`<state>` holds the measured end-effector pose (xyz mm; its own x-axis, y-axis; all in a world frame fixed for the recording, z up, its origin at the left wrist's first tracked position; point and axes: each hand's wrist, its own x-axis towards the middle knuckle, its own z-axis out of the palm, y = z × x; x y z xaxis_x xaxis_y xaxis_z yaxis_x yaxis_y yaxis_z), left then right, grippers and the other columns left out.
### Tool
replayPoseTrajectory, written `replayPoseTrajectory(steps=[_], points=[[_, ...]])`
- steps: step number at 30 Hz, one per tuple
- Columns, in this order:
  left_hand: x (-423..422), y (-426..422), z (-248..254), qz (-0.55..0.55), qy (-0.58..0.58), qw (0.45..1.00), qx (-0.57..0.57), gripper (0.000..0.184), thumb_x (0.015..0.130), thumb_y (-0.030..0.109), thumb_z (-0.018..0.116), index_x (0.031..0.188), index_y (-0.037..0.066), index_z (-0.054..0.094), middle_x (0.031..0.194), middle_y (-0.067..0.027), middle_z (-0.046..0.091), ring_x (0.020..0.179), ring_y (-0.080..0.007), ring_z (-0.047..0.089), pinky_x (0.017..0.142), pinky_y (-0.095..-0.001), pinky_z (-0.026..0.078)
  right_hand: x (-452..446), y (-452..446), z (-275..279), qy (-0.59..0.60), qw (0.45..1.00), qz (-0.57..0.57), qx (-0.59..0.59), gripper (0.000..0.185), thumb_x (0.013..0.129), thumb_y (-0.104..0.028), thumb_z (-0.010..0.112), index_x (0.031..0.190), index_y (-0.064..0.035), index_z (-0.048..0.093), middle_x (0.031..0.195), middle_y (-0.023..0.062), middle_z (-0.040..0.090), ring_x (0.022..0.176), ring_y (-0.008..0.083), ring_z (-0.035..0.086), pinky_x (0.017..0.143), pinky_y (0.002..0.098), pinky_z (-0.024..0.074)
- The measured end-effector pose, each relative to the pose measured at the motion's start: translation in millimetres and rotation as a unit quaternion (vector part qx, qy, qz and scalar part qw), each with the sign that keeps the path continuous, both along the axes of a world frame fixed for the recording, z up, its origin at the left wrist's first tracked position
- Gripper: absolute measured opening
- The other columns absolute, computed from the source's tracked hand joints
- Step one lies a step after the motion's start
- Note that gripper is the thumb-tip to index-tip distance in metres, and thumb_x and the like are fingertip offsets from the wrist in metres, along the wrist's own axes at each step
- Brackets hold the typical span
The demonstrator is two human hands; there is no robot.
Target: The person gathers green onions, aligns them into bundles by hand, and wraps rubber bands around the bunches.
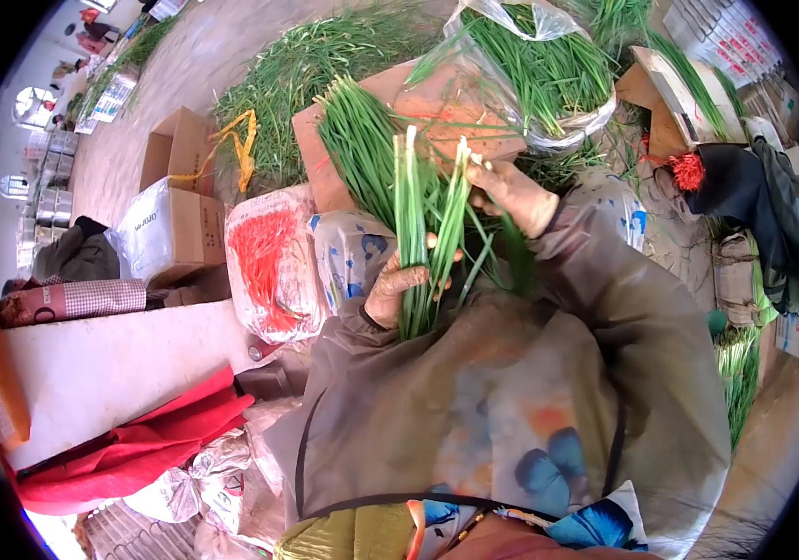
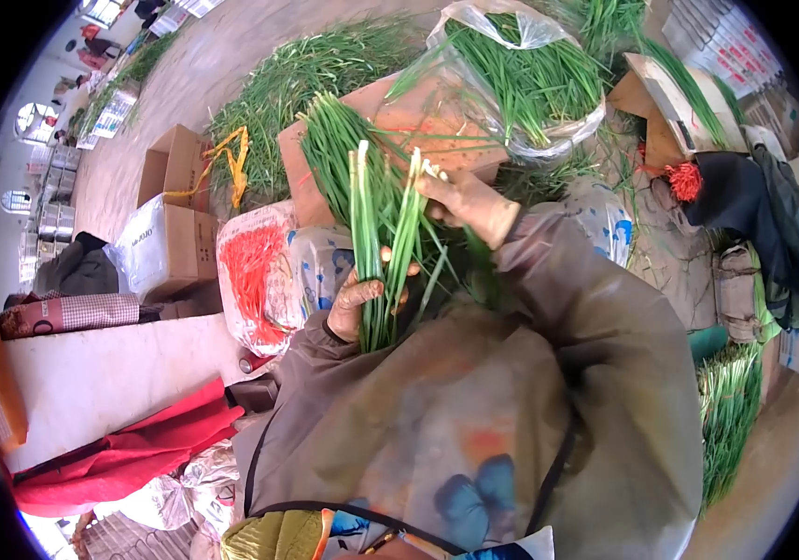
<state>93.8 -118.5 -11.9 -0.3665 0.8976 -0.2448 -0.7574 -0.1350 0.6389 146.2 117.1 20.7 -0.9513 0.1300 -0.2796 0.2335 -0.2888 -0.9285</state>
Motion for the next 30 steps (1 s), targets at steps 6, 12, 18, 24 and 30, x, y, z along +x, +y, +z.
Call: replayPoseTrajectory(steps=[6,12,18,24,30], points=[[5,5,6,-0.013,-0.02,1.0,-0.015,0.051,0.08,0.023,0.063,0.125,0.008,0.043,0.12,-0.0188,0.051,0.095,-0.0249,0.058,0.08,-0.0342,0.049,-30,-16,-11,0.041,0.986,-0.086,-0.136,0.028,0.078,-0.02,0.07,0.1,-0.0051,0.064,0.092,0.002,0.063,0.084,0.0111,0.057,0.074,0.0237,0.0441],[6,10,13,0.165,-0.019,0.985,0.04,0.075,0.076,0.032,0.067,0.135,0.005,0.029,0.135,-0.0143,0.037,0.126,-0.0267,0.036,0.1,-0.0429,0.034,-24,-5,-14,0.061,0.988,-0.138,0.015,0.019,0.076,-0.017,0.07,0.088,-0.0025,0.066,0.084,0.0025,0.064,0.083,0.0123,0.058,0.076,0.0251,0.0441],[-15,-3,8,0.137,0.004,0.99,0.034,0.067,0.075,0.034,0.069,0.127,0.002,0.041,0.126,-0.0103,0.049,0.111,-0.0222,0.052,0.084,-0.0314,0.047,-14,139,-53,-0.05,0.683,-0.223,0.694,0.042,0.081,-0.034,0.06,0.108,-0.0024,0.059,0.097,0.0173,0.063,0.092,0.0307,0.06,0.08,0.0366,0.0463],[-21,11,5,0.164,0.14,0.976,-0.009,0.035,0.084,0.003,0.056,0.118,0.008,0.049,0.099,-0.0089,0.061,0.076,-0.0128,0.058,0.065,-0.0243,0.049,2,74,32,0.093,0.987,-0.086,0.101,0.022,0.078,-0.013,0.068,0.094,0.0001,0.061,0.09,0.0098,0.065,0.082,0.0145,0.061,0.075,0.0266,0.0476],[-7,24,1,0.123,0.219,0.967,-0.046,0.037,0.083,-0.001,0.058,0.118,0.007,0.049,0.097,-0.0026,0.059,0.077,-0.0094,0.055,0.067,-0.0222,0.047,-35,21,28,0.011,0.993,-0.056,-0.1,0.029,0.081,-0.018,0.063,0.104,-0.0006,0.062,0.098,0.0069,0.065,0.084,0.0134,0.06,0.073,0.0253,0.0474]])
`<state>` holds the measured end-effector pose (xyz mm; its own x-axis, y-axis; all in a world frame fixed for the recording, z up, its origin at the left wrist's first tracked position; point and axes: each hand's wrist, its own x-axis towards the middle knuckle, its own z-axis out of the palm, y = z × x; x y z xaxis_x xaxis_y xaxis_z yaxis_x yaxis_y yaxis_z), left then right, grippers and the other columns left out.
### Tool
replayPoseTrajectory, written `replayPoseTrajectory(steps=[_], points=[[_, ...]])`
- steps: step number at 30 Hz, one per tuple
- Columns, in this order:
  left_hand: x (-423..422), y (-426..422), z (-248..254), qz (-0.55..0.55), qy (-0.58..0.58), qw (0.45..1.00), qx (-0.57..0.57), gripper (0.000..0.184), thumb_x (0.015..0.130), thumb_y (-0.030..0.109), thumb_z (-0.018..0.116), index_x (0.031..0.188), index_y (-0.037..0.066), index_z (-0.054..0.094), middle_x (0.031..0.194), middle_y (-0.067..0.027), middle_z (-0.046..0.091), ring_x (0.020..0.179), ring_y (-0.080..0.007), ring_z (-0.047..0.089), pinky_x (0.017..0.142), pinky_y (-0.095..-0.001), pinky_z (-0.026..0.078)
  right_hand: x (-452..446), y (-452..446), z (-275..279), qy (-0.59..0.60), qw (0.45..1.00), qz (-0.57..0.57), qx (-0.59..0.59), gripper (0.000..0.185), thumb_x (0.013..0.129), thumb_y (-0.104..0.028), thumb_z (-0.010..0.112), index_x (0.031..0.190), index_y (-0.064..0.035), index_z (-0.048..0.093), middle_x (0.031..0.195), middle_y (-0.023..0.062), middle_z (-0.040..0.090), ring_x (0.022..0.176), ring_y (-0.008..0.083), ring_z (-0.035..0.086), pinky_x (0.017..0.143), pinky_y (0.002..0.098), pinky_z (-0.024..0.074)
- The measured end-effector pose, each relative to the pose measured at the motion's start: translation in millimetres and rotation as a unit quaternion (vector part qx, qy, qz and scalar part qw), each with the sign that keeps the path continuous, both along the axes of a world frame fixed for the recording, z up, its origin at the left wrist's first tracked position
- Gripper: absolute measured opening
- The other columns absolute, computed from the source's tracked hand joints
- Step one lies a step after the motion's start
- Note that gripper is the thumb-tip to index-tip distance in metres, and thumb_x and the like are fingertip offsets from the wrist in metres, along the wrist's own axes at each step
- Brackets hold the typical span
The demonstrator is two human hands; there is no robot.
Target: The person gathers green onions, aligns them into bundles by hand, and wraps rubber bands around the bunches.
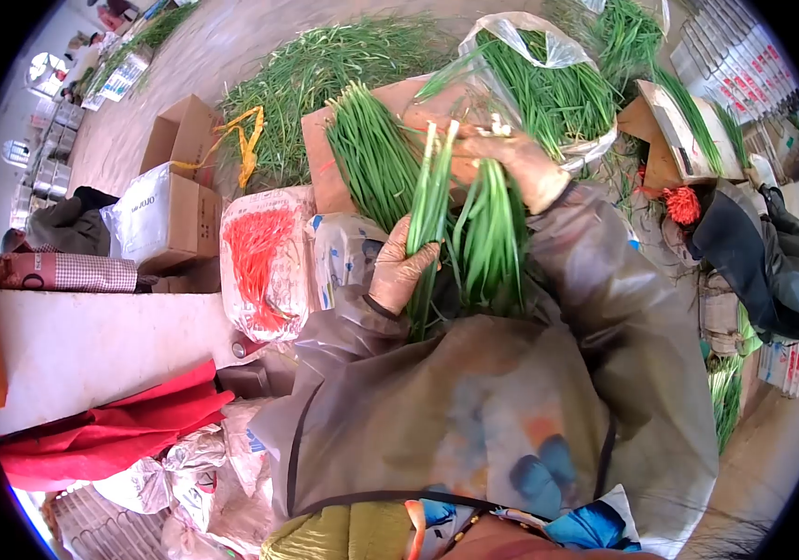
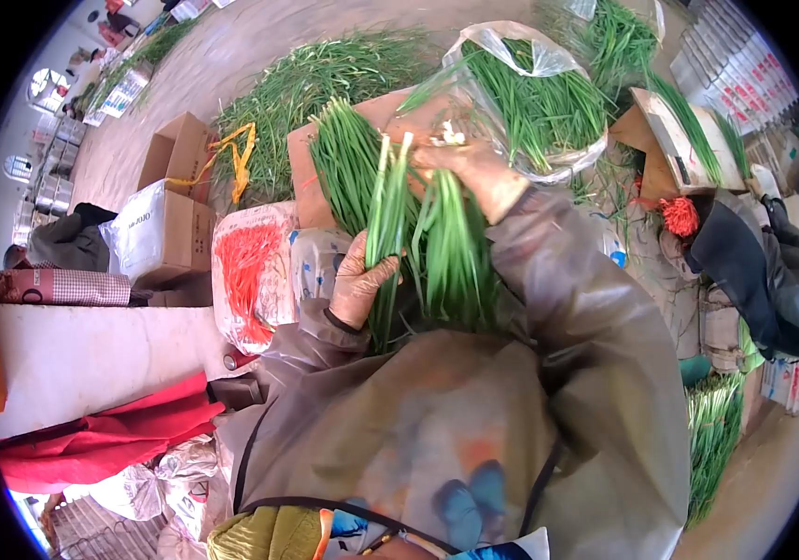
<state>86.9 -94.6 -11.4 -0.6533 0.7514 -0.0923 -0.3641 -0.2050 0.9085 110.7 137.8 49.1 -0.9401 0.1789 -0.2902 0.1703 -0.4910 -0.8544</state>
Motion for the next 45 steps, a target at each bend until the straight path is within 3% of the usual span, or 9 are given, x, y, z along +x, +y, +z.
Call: replayPoseTrajectory(steps=[4,18,20,26,31,34,38,40,45], points=[[12,2,-11,0.003,0.104,0.994,-0.026,0.042,0.083,-0.002,0.057,0.123,0.006,0.046,0.102,0.0002,0.058,0.09,-0.0079,0.052,0.079,-0.0208,0.042,-5,-4,4,0.046,0.995,0.037,0.082,0.031,0.079,-0.014,0.066,0.107,-0.0003,0.06,0.097,0.0081,0.065,0.089,0.0153,0.061,0.08,0.0264,0.0466],[24,26,7,-0.009,-0.047,0.996,0.078,0.055,0.081,0.008,0.063,0.132,0.008,0.042,0.103,0.0005,0.056,0.081,-0.0074,0.051,0.075,-0.0197,0.041,34,6,-18,0.098,0.987,-0.1,0.082,0.027,0.076,-0.004,0.066,0.102,-0.0012,0.06,0.095,0.0027,0.062,0.085,0.0115,0.058,0.075,0.024,0.0454],[11,23,1,-0.051,-0.094,0.992,0.071,0.05,0.08,0.005,0.062,0.127,0.007,0.046,0.122,0.0015,0.053,0.099,-0.0088,0.05,0.087,-0.0234,0.038,34,6,-18,0.107,0.986,-0.099,0.08,0.032,0.074,-0.004,0.067,0.105,-0.0003,0.06,0.094,0.0027,0.062,0.084,0.0116,0.058,0.075,0.0239,0.0456],[-1,37,-2,-0.002,-0.127,0.992,0.018,0.028,0.078,0.006,0.064,0.106,0.006,0.061,0.07,0.0032,0.054,0.059,-0.0067,0.046,0.055,-0.0193,0.037,23,14,-43,0.062,0.969,-0.128,0.202,0.032,0.074,-0.001,0.066,0.105,0.0024,0.059,0.089,0.0037,0.063,0.079,0.0116,0.059,0.075,0.025,0.0468],[-7,42,-17,0.103,-0.023,0.992,-0.073,0.028,0.079,-0.002,0.06,0.105,0.009,0.061,0.078,0.0036,0.057,0.056,-0.0045,0.044,0.05,-0.0197,0.036,55,18,19,0.095,0.985,-0.019,0.146,0.024,0.08,-0.017,0.065,0.099,-0.0032,0.063,0.105,0.0088,0.063,0.077,0.0108,0.057,0.071,0.0237,0.0458],[6,50,-20,0.085,0.034,0.991,-0.095,0.035,0.079,-0.004,0.06,0.11,0.011,0.059,0.072,0.0063,0.054,0.055,-0.0033,0.041,0.05,-0.0158,0.033,41,6,20,-0.005,0.973,-0.035,0.227,0.022,0.078,-0.018,0.066,0.095,-0.0035,0.064,0.086,0.0047,0.064,0.074,0.0119,0.057,0.069,0.0254,0.0456],[19,58,-25,0.036,0.116,0.987,-0.102,0.038,0.08,-0.006,0.058,0.116,0.009,0.056,0.08,0.0063,0.054,0.062,-0.003,0.043,0.057,-0.0161,0.038,22,10,4,0.117,0.97,-0.048,0.205,0.019,0.081,-0.013,0.064,0.095,-0.0005,0.065,0.087,0.0059,0.066,0.074,0.0121,0.059,0.068,0.0244,0.0471],[13,56,-39,-0.007,0.101,0.992,-0.076,0.046,0.079,0.0,0.062,0.122,0.007,0.05,0.097,-0.0016,0.059,0.083,-0.0088,0.053,0.076,-0.0231,0.044,27,34,33,0.121,0.954,-0.069,0.264,0.018,0.082,-0.012,0.063,0.096,-0.0012,0.065,0.088,0.0045,0.065,0.072,0.0115,0.057,0.068,0.0248,0.047],[-24,21,-20,0.085,0.264,0.951,-0.133,0.063,0.075,-0.003,0.065,0.132,0.006,0.039,0.116,-0.0085,0.049,0.106,-0.0189,0.046,0.094,-0.0302,0.036,38,109,82,0.173,0.901,-0.157,0.366,0.023,0.077,-0.012,0.069,0.092,0.0048,0.062,0.084,0.0072,0.064,0.069,0.0127,0.057,0.065,0.0236,0.0465]])
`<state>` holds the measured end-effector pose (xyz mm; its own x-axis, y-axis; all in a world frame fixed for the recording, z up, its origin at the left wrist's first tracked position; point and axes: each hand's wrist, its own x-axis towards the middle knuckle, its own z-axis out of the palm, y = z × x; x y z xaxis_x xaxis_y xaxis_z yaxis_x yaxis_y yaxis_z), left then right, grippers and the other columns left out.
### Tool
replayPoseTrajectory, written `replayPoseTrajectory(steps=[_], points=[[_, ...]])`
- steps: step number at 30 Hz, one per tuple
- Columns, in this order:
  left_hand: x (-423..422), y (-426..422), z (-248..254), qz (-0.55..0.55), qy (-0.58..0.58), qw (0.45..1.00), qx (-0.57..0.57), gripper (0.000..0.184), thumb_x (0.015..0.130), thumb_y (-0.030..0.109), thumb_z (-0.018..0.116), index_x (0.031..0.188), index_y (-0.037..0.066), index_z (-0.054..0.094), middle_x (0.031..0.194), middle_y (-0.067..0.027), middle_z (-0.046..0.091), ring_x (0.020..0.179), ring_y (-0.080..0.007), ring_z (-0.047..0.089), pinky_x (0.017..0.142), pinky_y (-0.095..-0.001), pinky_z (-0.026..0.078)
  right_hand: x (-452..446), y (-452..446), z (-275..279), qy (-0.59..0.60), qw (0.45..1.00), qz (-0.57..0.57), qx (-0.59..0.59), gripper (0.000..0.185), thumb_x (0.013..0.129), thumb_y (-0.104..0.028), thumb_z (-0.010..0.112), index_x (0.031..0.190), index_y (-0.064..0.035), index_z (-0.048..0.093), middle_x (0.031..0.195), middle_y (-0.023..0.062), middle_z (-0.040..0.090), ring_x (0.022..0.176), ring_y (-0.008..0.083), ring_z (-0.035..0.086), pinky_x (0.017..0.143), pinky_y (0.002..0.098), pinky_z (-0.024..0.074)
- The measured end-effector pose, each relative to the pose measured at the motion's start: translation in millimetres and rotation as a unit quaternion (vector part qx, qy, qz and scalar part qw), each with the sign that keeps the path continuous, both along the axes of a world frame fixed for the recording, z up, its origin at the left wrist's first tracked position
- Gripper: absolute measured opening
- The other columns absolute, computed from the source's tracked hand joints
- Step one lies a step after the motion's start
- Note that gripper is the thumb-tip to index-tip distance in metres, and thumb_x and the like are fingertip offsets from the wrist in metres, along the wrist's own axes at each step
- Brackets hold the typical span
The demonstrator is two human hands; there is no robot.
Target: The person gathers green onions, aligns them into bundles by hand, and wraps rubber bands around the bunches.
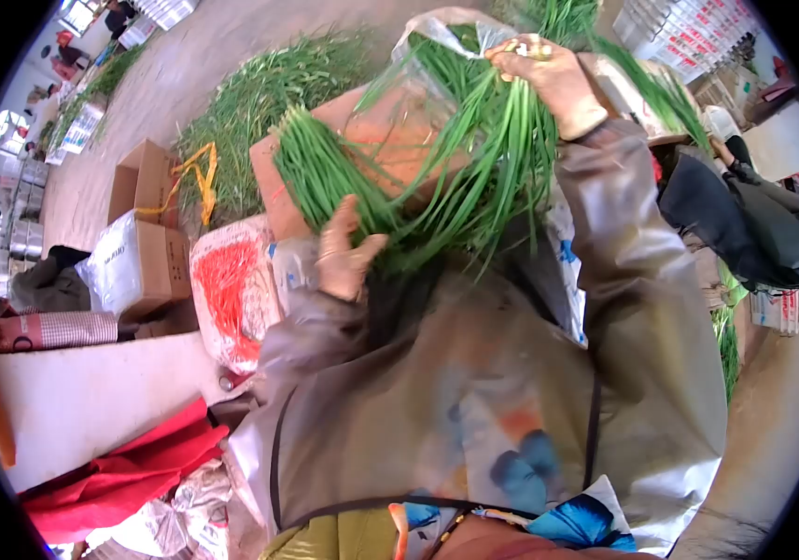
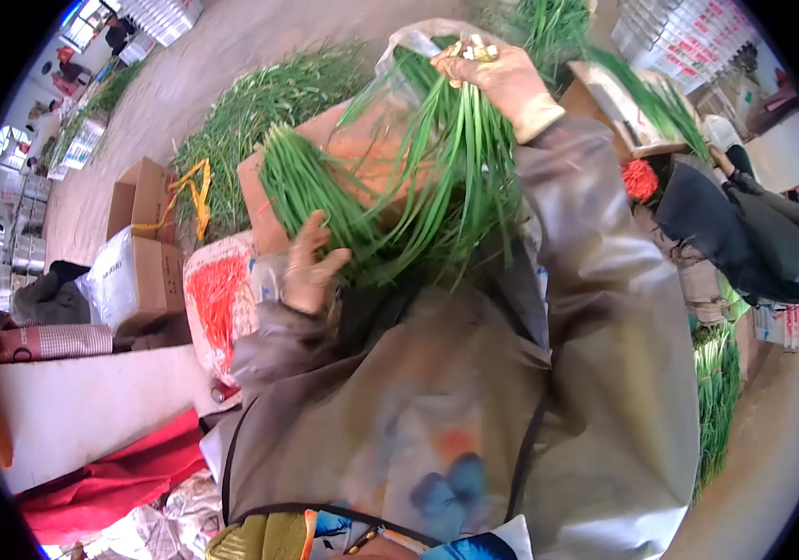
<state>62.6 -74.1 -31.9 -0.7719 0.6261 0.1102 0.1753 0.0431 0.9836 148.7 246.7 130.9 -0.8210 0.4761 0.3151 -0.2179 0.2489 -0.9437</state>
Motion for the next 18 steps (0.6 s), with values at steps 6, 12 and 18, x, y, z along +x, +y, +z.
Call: replayPoseTrajectory(steps=[6,12,18], points=[[-48,3,121,-0.027,0.052,0.989,0.135,0.06,0.078,0.003,0.064,0.131,0.003,0.037,0.127,-0.0106,0.045,0.115,-0.0205,0.045,0.098,-0.0325,0.036,-19,-16,19,-0.024,0.995,0.073,0.057,0.016,0.078,-0.01,0.067,0.089,0.0006,0.061,0.087,0.0064,0.064,0.073,0.0121,0.058,0.066,0.0229,0.0471],[-12,73,157,-0.281,-0.138,0.907,0.282,0.057,0.081,0.008,0.063,0.132,0.007,0.038,0.108,-0.0101,0.055,0.094,-0.0187,0.056,0.082,-0.0312,0.045,-26,-112,18,-0.037,0.957,0.217,-0.191,0.02,0.077,-0.014,0.07,0.092,-0.0031,0.063,0.084,0.0039,0.065,0.08,0.0128,0.059,0.072,0.0248,0.0466],[-13,70,69,-0.34,-0.52,0.771,0.137,0.035,0.079,0.009,0.066,0.112,0.003,0.056,0.1,-0.0155,0.063,0.089,-0.0246,0.063,0.075,-0.0369,0.053,-35,-113,-16,-0.233,0.945,0.12,0.197,0.038,0.08,-0.024,0.069,0.108,-0.0028,0.054,0.099,0.0044,0.06,0.094,0.0128,0.055,0.081,0.0255,0.0439]])
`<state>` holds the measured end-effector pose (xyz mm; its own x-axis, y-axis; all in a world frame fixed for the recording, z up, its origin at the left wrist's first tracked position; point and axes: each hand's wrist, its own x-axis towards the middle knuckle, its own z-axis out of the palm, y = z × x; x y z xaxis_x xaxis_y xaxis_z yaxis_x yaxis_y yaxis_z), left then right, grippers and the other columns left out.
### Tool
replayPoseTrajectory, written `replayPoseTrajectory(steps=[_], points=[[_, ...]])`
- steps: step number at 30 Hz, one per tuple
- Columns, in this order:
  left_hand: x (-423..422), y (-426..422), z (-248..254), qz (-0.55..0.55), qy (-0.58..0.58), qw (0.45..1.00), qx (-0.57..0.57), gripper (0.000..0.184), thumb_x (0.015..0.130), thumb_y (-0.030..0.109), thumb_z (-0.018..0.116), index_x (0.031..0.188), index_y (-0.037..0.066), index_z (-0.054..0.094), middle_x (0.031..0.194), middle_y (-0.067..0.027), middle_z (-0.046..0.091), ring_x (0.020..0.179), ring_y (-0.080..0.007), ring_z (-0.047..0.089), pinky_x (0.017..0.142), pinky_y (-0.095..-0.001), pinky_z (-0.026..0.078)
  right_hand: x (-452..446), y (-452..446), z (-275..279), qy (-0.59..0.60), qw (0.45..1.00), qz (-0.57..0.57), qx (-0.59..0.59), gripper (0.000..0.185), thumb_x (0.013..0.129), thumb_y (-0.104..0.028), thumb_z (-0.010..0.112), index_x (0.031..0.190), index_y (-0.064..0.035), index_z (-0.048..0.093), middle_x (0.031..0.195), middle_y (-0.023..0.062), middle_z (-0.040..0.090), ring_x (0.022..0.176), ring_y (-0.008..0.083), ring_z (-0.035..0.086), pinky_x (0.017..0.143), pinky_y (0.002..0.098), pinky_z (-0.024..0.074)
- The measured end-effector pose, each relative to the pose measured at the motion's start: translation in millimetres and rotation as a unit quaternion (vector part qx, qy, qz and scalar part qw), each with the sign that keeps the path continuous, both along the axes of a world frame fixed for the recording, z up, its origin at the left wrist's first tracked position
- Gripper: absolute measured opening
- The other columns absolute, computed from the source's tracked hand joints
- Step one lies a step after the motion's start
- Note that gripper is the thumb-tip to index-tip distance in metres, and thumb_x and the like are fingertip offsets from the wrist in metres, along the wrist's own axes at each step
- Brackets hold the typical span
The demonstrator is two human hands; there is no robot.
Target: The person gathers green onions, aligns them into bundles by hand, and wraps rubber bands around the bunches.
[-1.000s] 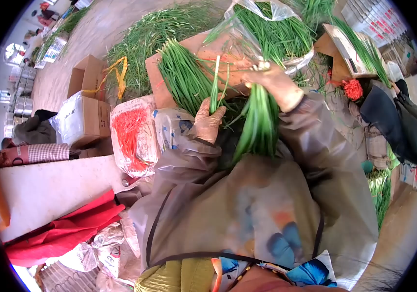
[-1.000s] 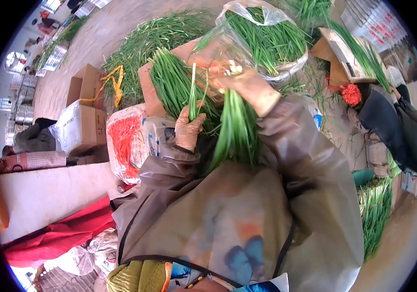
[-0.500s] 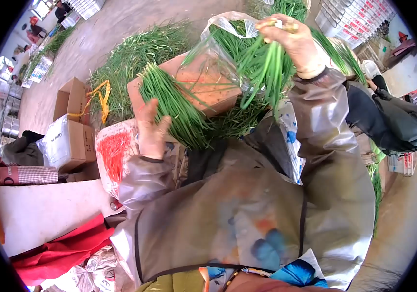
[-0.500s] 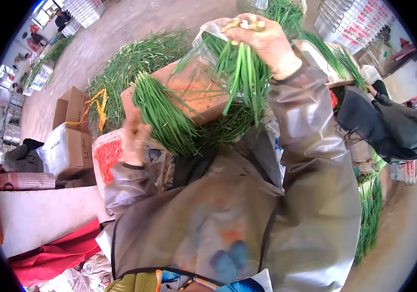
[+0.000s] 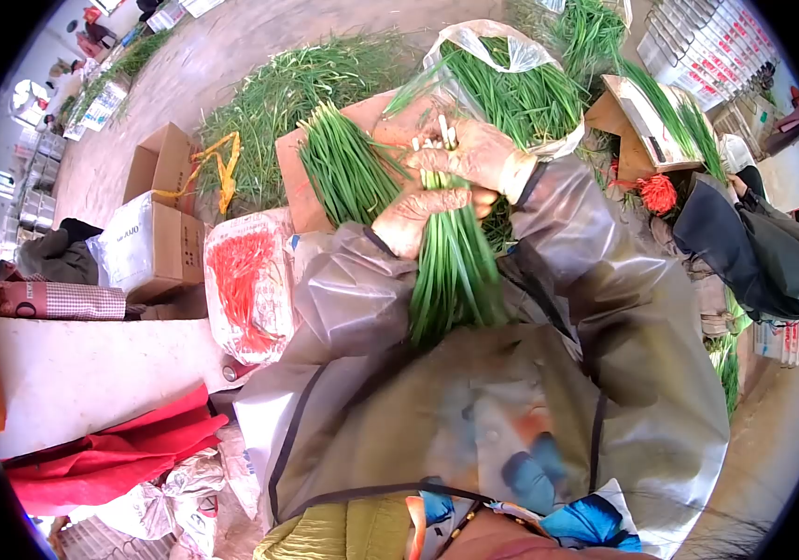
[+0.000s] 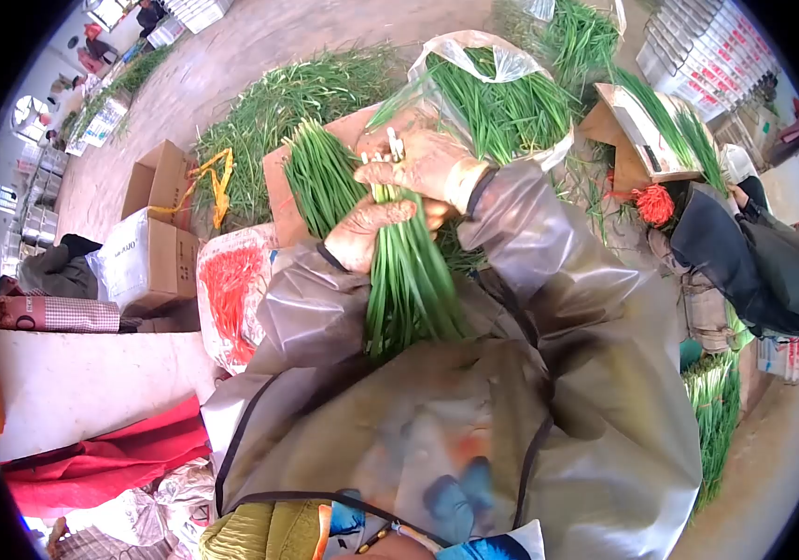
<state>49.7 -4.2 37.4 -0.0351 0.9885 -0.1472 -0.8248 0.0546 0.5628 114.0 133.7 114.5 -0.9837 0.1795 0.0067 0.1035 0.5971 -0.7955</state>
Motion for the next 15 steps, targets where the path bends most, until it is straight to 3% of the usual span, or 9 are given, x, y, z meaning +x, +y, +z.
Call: replayPoseTrajectory(steps=[1,3,4,5,6,7,9,12,15], points=[[-2,-6,-8,-0.023,-0.049,0.998,-0.041,0.038,0.079,0.011,0.066,0.114,0.004,0.056,0.1,-0.0145,0.063,0.087,-0.0236,0.063,0.077,-0.0371,0.052,-5,6,-2,-0.038,0.997,0.003,0.065,0.044,0.08,-0.025,0.069,0.113,-0.0025,0.052,0.103,0.0057,0.059,0.098,0.0136,0.054,0.083,0.0256,0.0437],[4,-12,-13,0.03,-0.029,0.999,-0.014,0.035,0.079,0.013,0.066,0.112,0.005,0.058,0.099,-0.0133,0.063,0.087,-0.0232,0.063,0.078,-0.0372,0.052,-26,35,-26,0.114,0.97,0.047,-0.21,0.057,0.079,-0.03,0.07,0.123,-0.003,0.046,0.112,0.0086,0.056,0.103,0.0165,0.053,0.091,0.0273,0.0416],[0,-13,-21,0.022,-0.045,0.998,-0.027,0.03,0.08,0.014,0.065,0.108,0.004,0.059,0.098,-0.0125,0.063,0.088,-0.0232,0.062,0.08,-0.0376,0.051,-24,30,2,0.166,0.971,0.052,-0.161,0.068,0.076,-0.024,0.071,0.132,-0.0035,0.038,0.122,0.0105,0.051,0.108,0.0156,0.05,0.096,0.0282,0.0388],[-1,-14,-27,0.025,-0.051,0.998,-0.03,0.03,0.08,0.014,0.065,0.108,0.004,0.059,0.098,-0.0125,0.063,0.088,-0.0232,0.062,0.08,-0.0376,0.051,-37,35,-6,0.276,0.959,0.034,0.051,0.057,0.076,-0.023,0.068,0.127,-0.0074,0.047,0.115,0.0099,0.057,0.101,0.0176,0.056,0.093,0.031,0.0416],[-3,-14,-31,0.032,-0.055,0.997,-0.036,0.03,0.08,0.014,0.065,0.107,0.002,0.059,0.098,-0.0125,0.063,0.089,-0.0233,0.061,0.081,-0.0379,0.05,-44,29,-17,0.28,0.925,0.121,0.226,0.049,0.077,-0.026,0.065,0.122,-0.0099,0.053,0.109,0.0097,0.061,0.095,0.0204,0.059,0.09,0.0323,0.0432],[-5,-15,-33,0.039,-0.058,0.997,-0.042,0.03,0.08,0.015,0.065,0.106,0.001,0.059,0.099,-0.0124,0.063,0.09,-0.0234,0.061,0.083,-0.0383,0.05,-47,27,-27,0.229,0.924,0.189,0.241,0.047,0.079,-0.031,0.062,0.12,-0.0101,0.054,0.108,0.0103,0.061,0.095,0.0221,0.059,0.089,0.0332,0.0434],[0,-16,-37,0.074,-0.045,0.995,-0.051,0.036,0.08,0.016,0.065,0.11,0.0,0.056,0.099,-0.0114,0.063,0.091,-0.023,0.061,0.084,-0.0371,0.049,-47,18,-44,0.046,0.961,0.232,0.143,0.046,0.082,-0.04,0.056,0.117,-0.0106,0.055,0.107,0.0115,0.061,0.096,0.0256,0.059,0.087,0.0351,0.0438],[-8,-24,-38,0.081,-0.052,0.995,-0.026,0.051,0.079,0.016,0.067,0.124,0.004,0.045,0.094,-0.0098,0.063,0.09,-0.0212,0.061,0.08,-0.0343,0.05,-61,29,-45,0.034,0.99,0.13,0.032,0.057,0.086,-0.048,0.052,0.121,-0.004,0.048,0.111,0.0133,0.058,0.103,0.0283,0.055,0.09,0.0354,0.0419],[-20,-24,-44,0.103,-0.053,0.993,-0.026,0.048,0.078,0.016,0.067,0.121,0.005,0.048,0.092,-0.0092,0.063,0.088,-0.0209,0.061,0.079,-0.0351,0.05,-65,28,-77,0.027,0.953,0.132,-0.271,0.048,0.081,-0.035,0.064,0.116,-0.0027,0.054,0.102,0.0142,0.061,0.1,0.0241,0.056,0.088,0.0329,0.0428]])
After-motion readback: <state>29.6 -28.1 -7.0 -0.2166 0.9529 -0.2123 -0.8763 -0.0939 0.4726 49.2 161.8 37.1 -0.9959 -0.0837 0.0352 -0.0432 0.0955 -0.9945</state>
